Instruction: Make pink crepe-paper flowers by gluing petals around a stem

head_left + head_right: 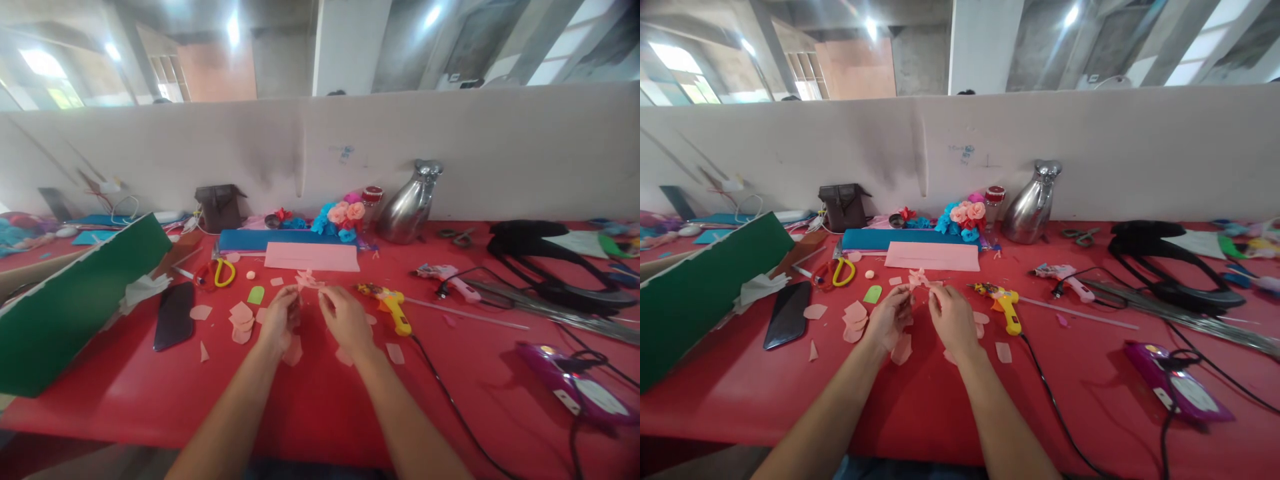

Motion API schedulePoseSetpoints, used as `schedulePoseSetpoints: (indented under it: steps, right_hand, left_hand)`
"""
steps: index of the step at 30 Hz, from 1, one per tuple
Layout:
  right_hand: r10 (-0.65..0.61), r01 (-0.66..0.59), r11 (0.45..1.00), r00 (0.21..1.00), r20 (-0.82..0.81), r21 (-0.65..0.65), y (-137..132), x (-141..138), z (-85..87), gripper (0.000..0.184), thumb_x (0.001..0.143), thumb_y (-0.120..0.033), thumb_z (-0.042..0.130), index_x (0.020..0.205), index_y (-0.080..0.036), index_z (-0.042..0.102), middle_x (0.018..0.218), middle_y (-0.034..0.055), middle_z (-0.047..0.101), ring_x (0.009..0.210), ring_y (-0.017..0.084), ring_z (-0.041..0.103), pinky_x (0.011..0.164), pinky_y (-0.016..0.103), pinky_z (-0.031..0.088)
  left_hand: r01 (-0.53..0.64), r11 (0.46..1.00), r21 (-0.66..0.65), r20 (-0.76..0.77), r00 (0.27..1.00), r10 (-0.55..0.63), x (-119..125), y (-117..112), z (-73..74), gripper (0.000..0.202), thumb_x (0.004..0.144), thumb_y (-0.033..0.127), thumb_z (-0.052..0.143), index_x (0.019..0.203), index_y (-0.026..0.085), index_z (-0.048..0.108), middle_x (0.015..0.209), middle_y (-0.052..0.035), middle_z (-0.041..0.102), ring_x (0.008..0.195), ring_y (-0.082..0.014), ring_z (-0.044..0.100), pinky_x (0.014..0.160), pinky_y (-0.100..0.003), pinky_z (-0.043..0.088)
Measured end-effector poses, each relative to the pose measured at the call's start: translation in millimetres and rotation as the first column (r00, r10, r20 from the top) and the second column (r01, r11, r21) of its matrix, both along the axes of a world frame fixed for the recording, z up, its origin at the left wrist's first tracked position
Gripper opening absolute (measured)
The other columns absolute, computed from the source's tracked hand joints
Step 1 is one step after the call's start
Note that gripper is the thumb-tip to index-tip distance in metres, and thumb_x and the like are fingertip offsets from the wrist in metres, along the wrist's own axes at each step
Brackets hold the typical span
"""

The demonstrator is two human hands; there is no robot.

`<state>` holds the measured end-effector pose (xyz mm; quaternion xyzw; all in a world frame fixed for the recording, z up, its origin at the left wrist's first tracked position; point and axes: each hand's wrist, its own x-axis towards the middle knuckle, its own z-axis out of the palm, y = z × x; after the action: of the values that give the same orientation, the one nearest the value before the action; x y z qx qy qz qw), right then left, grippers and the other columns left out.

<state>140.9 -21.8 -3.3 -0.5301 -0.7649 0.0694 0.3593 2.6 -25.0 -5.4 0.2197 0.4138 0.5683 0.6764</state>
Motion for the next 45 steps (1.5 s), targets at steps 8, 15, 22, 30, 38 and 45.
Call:
schedulePoseSetpoints:
  steps: [8,15,22,30,38,45]
  right_hand:
    - [-0.019,0.02,1.0,0.999,0.037,-0.004,-1,-3,0.2,0.024,0.087,-0.018,0.041,0.1,-0.021,0.061,0.089,0.0065,0.065,0.08,0.02,0.061,0.07,0.029,0.045]
    - [-0.018,0.019,1.0,0.999,0.036,-0.011,-1,-3,1.7,0.023,0.086,-0.016,0.043,0.097,-0.021,0.062,0.09,0.0071,0.066,0.082,0.02,0.061,0.072,0.029,0.045]
    - [-0.012,0.01,1.0,0.998,0.057,0.028,-1,-4,-0.9,0.02,0.086,-0.017,0.042,0.089,-0.02,0.061,0.084,0.007,0.065,0.078,0.02,0.06,0.07,0.029,0.045]
    - [-0.028,0.032,0.999,0.993,-0.115,0.03,-4,6,0.5,0.016,0.083,-0.022,0.046,0.079,-0.019,0.061,0.077,0.0046,0.065,0.071,0.018,0.059,0.065,0.026,0.042]
    - [-0.185,0.181,0.973,0.983,-0.015,-0.143,-2,7,-5.8,0.016,0.082,-0.023,0.047,0.081,-0.02,0.062,0.069,0.0038,0.067,0.063,0.018,0.061,0.055,0.026,0.037]
    - [-0.16,0.213,0.966,0.938,0.308,-0.148,-7,4,-7.5,0.016,0.085,-0.021,0.046,0.082,-0.022,0.061,0.073,0.0054,0.068,0.059,0.018,0.061,0.05,0.027,0.028]
  left_hand:
    - [-0.049,0.998,-0.027,-0.046,0.998,0.048,3,5,-7.0,0.026,0.06,0.034,0.07,0.074,0.019,0.054,0.056,0.0072,0.047,0.038,-0.0028,0.031,0.038,-0.018,0.022]
    - [-0.082,0.996,-0.039,-0.076,0.994,0.079,5,6,-9.7,0.032,0.056,0.038,0.075,0.074,0.018,0.057,0.051,0.0087,0.041,0.039,-0.0029,0.032,0.037,-0.017,0.023]
    - [-0.119,0.993,-0.027,-0.123,0.986,0.115,6,6,-10.5,0.037,0.053,0.042,0.077,0.073,0.018,0.057,0.05,0.009,0.038,0.039,-0.0033,0.032,0.037,-0.018,0.024]
    - [-0.099,0.994,0.037,-0.035,0.994,0.1,2,7,-10.0,0.037,0.054,0.042,0.077,0.067,0.017,0.052,0.047,0.0106,0.03,0.038,-0.002,0.025,0.036,-0.016,0.019]
    - [-0.075,0.988,0.138,0.049,0.996,0.069,1,5,-2.4,0.036,0.056,0.035,0.078,0.067,0.018,0.048,0.047,0.0107,0.029,0.04,-0.0023,0.025,0.04,-0.016,0.02]
    - [0.046,0.913,0.404,-0.081,0.997,-0.014,1,-3,3.5,0.017,0.061,0.026,0.073,0.058,0.017,0.058,0.055,0.0039,0.047,0.053,-0.0073,0.04,0.055,-0.021,0.034]
